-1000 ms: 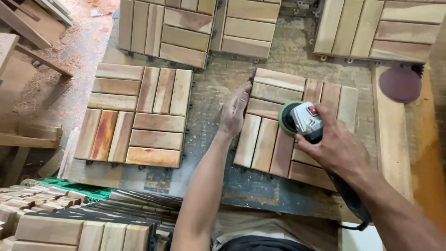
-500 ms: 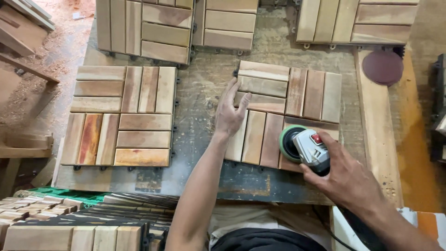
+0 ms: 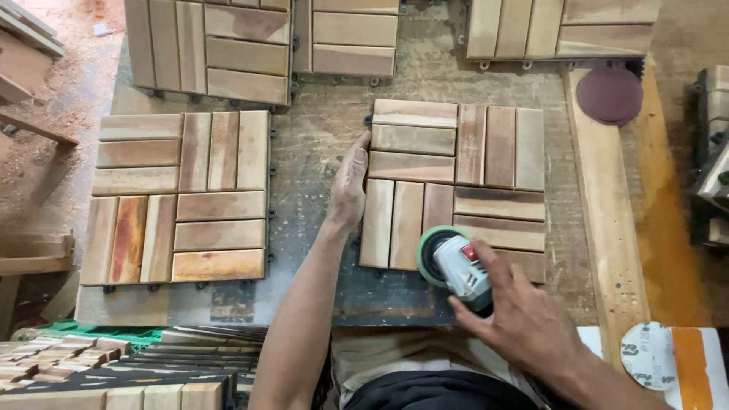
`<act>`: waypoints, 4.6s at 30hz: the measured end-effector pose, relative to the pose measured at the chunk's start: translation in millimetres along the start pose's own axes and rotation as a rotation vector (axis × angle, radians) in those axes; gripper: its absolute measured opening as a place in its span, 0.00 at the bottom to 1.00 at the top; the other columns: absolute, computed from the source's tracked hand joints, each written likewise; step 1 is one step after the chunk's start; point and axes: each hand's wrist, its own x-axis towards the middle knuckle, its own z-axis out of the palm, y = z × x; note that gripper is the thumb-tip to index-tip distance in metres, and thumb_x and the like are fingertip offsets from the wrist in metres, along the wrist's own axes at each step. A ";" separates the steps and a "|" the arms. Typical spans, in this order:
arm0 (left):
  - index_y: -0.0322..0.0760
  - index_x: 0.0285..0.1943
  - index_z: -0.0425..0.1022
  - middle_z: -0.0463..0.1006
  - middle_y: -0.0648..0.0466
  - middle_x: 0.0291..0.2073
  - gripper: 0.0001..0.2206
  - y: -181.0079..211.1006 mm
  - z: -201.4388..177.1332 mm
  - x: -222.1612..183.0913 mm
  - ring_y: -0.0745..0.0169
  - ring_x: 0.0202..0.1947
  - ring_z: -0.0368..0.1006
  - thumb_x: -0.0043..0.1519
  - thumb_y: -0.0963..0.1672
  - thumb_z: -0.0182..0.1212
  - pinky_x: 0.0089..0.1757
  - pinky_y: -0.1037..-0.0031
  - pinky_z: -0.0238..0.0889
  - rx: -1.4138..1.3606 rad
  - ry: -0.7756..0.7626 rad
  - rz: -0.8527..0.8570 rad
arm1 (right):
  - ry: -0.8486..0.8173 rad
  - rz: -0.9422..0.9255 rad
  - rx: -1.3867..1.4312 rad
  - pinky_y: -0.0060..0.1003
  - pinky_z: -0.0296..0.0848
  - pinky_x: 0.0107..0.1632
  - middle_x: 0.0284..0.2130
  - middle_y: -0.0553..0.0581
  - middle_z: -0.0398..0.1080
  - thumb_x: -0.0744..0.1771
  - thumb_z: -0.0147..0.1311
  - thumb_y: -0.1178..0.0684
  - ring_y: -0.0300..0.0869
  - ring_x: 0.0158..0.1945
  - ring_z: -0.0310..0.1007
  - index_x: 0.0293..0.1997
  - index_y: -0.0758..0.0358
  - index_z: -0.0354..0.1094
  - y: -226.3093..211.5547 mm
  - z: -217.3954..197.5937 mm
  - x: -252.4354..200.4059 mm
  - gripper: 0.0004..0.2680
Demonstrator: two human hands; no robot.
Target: Using a handheld orbital sander to smooth the surface of interlocking wooden deck tiles on a workbench.
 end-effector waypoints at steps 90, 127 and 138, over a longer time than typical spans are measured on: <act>0.33 0.69 0.65 0.63 0.44 0.71 0.33 -3.4 19.5 -5.0 0.48 0.74 0.55 0.67 0.60 0.40 0.68 0.57 0.49 0.377 0.110 0.122 | 0.101 0.711 0.429 0.62 0.63 0.62 0.66 0.68 0.62 0.61 0.56 0.35 0.74 0.66 0.62 0.76 0.31 0.44 62.5 -39.8 -21.4 0.34; 0.32 0.68 0.67 0.67 0.42 0.68 0.29 -17.6 13.2 -8.7 0.48 0.70 0.61 0.70 0.57 0.42 0.67 0.61 0.52 0.302 0.136 0.181 | 0.216 0.278 0.383 0.70 0.68 0.56 0.62 0.69 0.63 0.63 0.53 0.34 0.70 0.59 0.67 0.75 0.43 0.41 12.9 -49.0 29.2 0.32; 0.32 0.69 0.64 0.70 0.42 0.66 0.33 -21.0 9.0 -2.7 0.49 0.67 0.66 0.68 0.60 0.39 0.64 0.63 0.58 0.256 0.164 0.183 | 0.311 0.233 0.365 0.65 0.68 0.54 0.58 0.70 0.67 0.65 0.52 0.33 0.70 0.56 0.69 0.76 0.45 0.42 -1.9 -74.8 87.8 0.32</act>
